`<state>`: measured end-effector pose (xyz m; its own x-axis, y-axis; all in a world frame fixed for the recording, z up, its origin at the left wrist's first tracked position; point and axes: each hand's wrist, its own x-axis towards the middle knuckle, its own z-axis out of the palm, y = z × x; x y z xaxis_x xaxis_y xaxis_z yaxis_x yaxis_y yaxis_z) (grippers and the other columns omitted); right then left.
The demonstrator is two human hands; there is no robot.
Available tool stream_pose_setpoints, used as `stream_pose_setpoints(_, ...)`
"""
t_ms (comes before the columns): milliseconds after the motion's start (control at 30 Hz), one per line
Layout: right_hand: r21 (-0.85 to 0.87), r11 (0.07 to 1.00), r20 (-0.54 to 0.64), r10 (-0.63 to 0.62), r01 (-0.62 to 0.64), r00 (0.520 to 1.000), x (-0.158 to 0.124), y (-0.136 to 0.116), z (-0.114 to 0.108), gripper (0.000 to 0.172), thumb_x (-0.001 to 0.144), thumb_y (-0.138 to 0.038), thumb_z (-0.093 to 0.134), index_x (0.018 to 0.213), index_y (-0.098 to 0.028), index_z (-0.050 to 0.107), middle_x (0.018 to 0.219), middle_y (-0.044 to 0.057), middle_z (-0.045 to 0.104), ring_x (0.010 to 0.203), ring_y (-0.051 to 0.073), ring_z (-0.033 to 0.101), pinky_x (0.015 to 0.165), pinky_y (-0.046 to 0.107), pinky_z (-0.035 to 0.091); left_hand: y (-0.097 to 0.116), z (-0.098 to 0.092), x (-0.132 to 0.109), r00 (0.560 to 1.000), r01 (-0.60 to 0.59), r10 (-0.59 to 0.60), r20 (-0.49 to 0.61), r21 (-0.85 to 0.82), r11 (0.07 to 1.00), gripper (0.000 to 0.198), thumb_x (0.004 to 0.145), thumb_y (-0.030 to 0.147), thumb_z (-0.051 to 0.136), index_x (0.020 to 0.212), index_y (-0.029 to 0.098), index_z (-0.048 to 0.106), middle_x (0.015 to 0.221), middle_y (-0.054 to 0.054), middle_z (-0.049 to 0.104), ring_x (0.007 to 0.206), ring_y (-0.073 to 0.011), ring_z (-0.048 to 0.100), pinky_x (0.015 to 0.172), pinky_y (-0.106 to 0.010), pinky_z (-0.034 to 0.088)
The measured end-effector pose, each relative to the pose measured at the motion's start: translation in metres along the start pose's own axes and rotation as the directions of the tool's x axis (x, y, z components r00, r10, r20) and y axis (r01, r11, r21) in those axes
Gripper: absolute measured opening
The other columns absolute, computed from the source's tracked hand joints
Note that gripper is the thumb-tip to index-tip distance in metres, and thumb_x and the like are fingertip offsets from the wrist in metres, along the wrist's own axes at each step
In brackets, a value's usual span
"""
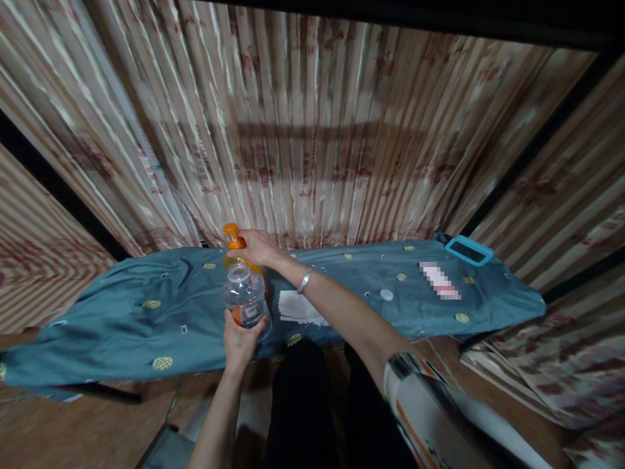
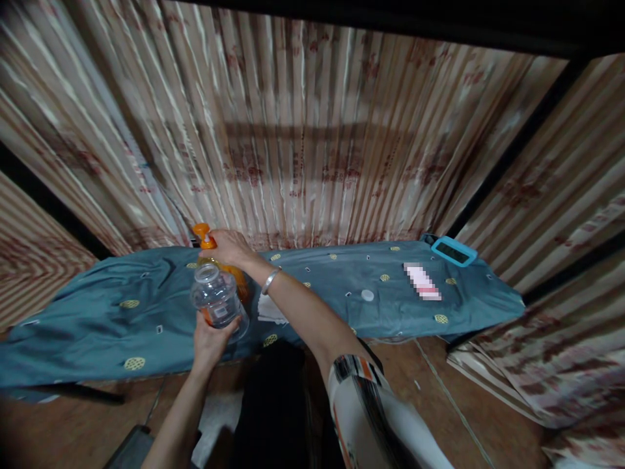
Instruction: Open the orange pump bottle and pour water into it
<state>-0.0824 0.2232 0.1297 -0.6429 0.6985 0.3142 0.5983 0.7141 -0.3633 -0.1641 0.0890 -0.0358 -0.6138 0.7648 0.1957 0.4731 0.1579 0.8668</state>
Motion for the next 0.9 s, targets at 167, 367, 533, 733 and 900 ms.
stream_pose_setpoints(167,-0.098,0.993,-0.076,0.063,-0.07,0.995,-0.025,0.019,-0.042,0.033,0.092,-0.046,0.058,0.104,-0.016,0.064,0.104,0.005,0.069,0.093,0.019,0.067,0.085,0.041,0.054,0.005,0.002,0.006,1.0,0.025,-0.025,0.003,-0.018,1.0,0.061,0.052,0.048,0.076,0.097,0.022,0.045,0.087,-0.003,0.061,0.083,-0.0265,0.064,0.08,-0.045,0.053)
stream_pose_setpoints(367,-0.174,0.97,-0.097,0.152,-0.167,0.984,-0.07,0.048,-0.094,0.03,0.091,-0.044,0.06,0.102,-0.016,0.064,0.1,0.004,0.069,0.09,0.018,0.066,0.083,0.041,0.054,0.011,0.014,0.025,0.997,0.08,-0.08,0.004,0.005,0.997,0.07,0.053,0.048,0.078,0.109,0.02,0.048,0.099,-0.008,0.063,0.096,-0.0315,0.065,0.09,-0.051,0.051)
stream_pose_setpoints(533,-0.111,0.972,-0.039,0.205,-0.208,0.978,-0.098,0.065,-0.07,0.028,0.091,-0.041,0.061,0.101,-0.015,0.064,0.097,0.003,0.069,0.084,0.016,0.067,0.078,0.038,0.056,0.003,0.005,0.006,0.996,-0.064,0.056,-0.071,-0.123,0.99,0.113,0.052,0.05,0.081,0.143,0.012,0.025,0.144,-0.023,0.041,0.136,-0.035,0.042,0.114,-0.049,0.034)
stream_pose_setpoints(733,0.043,0.976,-0.153,0.219,-0.215,0.964,-0.117,0.06,-0.052,0.03,0.092,-0.041,0.059,0.107,-0.016,0.063,0.101,0.004,0.069,0.087,0.017,0.067,0.079,0.038,0.056,0.034,0.01,-0.061,0.935,-0.344,0.332,-0.124,-0.099,0.934,0.096,0.066,0.051,0.075,0.144,0.016,0.031,0.147,-0.019,0.04,0.14,-0.0321,0.036,0.118,-0.049,0.027)
stream_pose_setpoints(900,0.099,0.97,-0.253,0.239,-0.22,0.938,-0.136,0.035,-0.044,0.034,0.088,-0.044,0.064,0.106,-0.016,0.063,0.1,0.004,0.068,0.093,0.019,0.066,0.083,0.041,0.054,0.08,0.064,-0.048,0.942,-0.317,0.334,0.031,-0.24,0.917,0.124,0.051,0.041,0.086,0.148,0.009,0.014,0.155,-0.027,0.022,0.147,-0.0379,0.021,0.12,-0.051,0.022)
